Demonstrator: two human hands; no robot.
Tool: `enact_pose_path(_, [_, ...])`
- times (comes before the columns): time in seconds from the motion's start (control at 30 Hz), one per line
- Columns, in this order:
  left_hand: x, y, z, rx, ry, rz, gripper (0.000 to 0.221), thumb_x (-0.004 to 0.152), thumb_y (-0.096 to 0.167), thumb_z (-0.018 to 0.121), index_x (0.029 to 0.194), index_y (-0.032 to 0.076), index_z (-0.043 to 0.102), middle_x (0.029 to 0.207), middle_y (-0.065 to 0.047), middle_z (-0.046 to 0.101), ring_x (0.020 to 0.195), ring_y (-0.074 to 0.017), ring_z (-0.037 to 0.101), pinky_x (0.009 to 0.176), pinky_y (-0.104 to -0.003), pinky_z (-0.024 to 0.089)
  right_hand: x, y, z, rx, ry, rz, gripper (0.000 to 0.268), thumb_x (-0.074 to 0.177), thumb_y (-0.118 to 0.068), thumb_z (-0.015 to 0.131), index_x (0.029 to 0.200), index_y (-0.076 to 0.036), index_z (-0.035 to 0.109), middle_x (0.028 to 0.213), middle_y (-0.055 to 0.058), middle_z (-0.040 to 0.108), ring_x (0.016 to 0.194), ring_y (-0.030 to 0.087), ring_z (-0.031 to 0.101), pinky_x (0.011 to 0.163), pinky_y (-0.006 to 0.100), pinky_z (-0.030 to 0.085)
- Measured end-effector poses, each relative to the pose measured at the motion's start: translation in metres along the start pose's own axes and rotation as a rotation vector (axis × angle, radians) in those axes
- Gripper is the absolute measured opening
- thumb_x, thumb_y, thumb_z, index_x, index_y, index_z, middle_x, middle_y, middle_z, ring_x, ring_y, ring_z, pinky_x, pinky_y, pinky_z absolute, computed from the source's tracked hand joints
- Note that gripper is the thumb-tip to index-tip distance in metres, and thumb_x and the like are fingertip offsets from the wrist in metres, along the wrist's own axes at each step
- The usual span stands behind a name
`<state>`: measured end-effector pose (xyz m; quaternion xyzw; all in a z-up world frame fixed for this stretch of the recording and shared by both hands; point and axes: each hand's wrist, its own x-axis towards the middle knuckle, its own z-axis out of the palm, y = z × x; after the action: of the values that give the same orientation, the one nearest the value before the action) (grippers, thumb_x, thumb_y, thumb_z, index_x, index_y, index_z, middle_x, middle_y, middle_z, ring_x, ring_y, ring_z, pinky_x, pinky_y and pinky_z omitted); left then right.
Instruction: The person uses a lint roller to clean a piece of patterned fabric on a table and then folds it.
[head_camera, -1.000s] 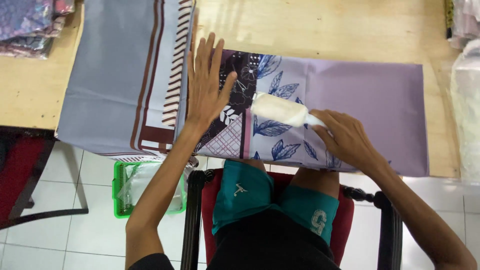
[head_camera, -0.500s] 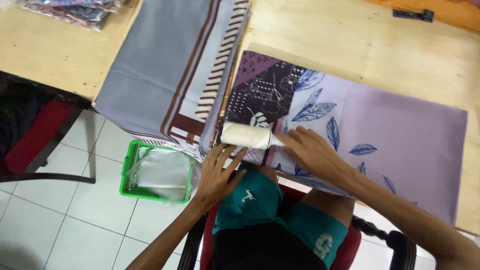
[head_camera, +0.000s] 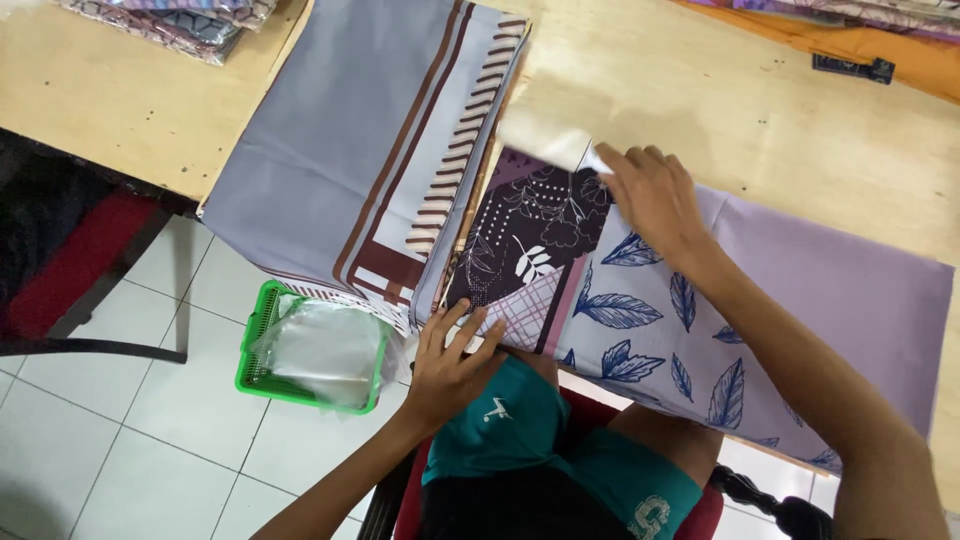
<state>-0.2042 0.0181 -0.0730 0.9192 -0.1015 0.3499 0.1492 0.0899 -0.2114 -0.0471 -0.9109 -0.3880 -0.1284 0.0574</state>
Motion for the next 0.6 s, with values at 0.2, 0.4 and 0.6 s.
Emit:
enact_pose_path(0.2, [0.004,0.003,-0.004,-0.033,-0.009,-0.045,0.045,0.086,0.033,0.081,0.127,0.020,0.071,0.125,-0.011,0.067,0.126,-0.0377,0.060,0.103,-0.057,0.050,-0.015,-0.018,-0.028,0.083,0.025,0.130,0.037,0.111,-0.039,0.050,0.139,-0.017,0.062,0.100,0.016,0.070,0.098,0.035,0.070,0.082,0.049,0.056])
enact_pose_path(0.4, [-0.002,0.003,-0.004,-0.092,-0.165,-0.071,0.049,0.092,0.034,0.080,0.134,0.019,0.060,0.132,-0.013,0.063,0.131,-0.0369,0.055,0.105,-0.064,0.046,-0.050,-0.053,-0.051,0.134,-0.322,-0.109,0.056,0.107,-0.048,0.024,0.147,-0.019,0.052,0.108,0.012,0.070,0.096,0.027,0.065,0.078,0.041,0.056])
enact_pose_path(0.6, [0.001,0.005,-0.002,-0.061,-0.125,-0.054,0.049,0.091,0.037,0.083,0.132,0.018,0.062,0.132,-0.013,0.063,0.131,-0.0376,0.056,0.106,-0.062,0.046,-0.003,-0.025,-0.042,0.173,-0.056,-0.086,0.021,0.112,-0.020,0.050,0.128,-0.012,0.062,0.069,0.008,0.060,0.059,0.023,0.060,0.051,0.032,0.054])
